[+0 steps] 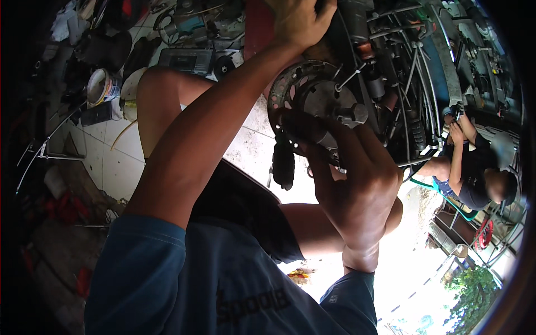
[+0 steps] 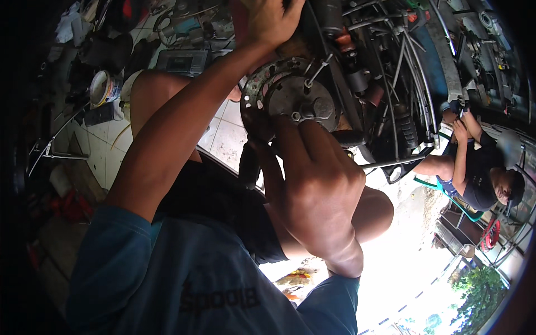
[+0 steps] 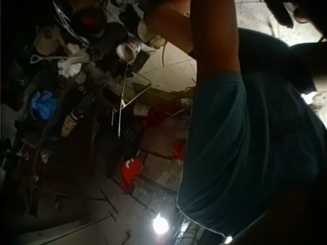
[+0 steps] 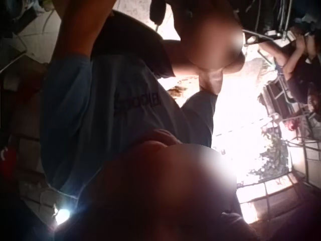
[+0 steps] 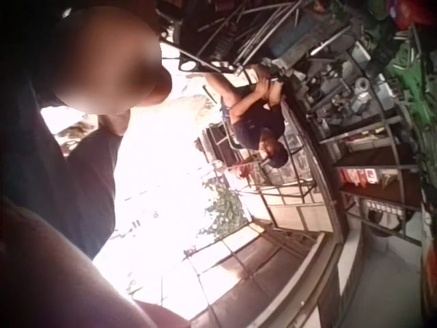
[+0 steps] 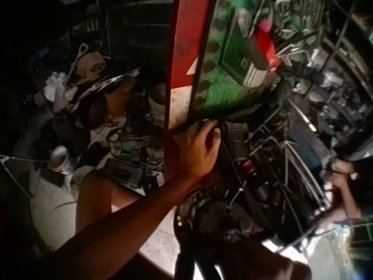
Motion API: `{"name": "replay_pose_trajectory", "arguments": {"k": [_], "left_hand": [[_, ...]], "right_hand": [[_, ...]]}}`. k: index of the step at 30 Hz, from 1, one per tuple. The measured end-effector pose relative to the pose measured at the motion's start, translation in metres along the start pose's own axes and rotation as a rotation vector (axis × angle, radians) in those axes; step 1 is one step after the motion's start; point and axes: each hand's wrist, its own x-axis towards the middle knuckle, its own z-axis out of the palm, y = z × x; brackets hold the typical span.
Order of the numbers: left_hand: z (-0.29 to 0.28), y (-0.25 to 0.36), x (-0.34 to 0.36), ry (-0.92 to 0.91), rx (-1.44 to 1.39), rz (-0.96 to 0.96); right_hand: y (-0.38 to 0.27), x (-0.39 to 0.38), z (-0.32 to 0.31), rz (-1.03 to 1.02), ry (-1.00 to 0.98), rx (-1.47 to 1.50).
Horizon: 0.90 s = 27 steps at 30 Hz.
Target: Repairing or disassembling components of a motorcycle engine, specifically working on the disc brake and casing.
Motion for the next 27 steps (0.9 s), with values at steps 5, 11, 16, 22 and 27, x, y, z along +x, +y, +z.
{"name": "replay_pose_trajectory", "arguments": {"k": [5, 11, 16, 22, 27], "left_hand": [[0.001, 0.003, 0.001, 0.028, -0.073, 0.004], [0.035, -0.016, 0.000, 0.197, -0.197, 0.064], [0.047, -0.026, -0.007, 0.210, -0.231, 0.063], [0.018, -0.015, 0.001, 0.176, -0.155, 0.084], [0.005, -0.001, -0.001, 0.101, -0.073, 0.062]], "right_hand": [[0.001, 0.006, 0.010, 0.022, 0.059, -0.097], [-0.010, 0.026, 0.008, 0.002, 0.089, -0.110], [-0.010, 0.030, 0.016, 0.013, 0.111, -0.107], [-0.014, 0.034, 0.017, -0.061, 0.143, -0.150], [-0.011, 0.032, 0.016, -0.015, 0.109, -0.090]]}}
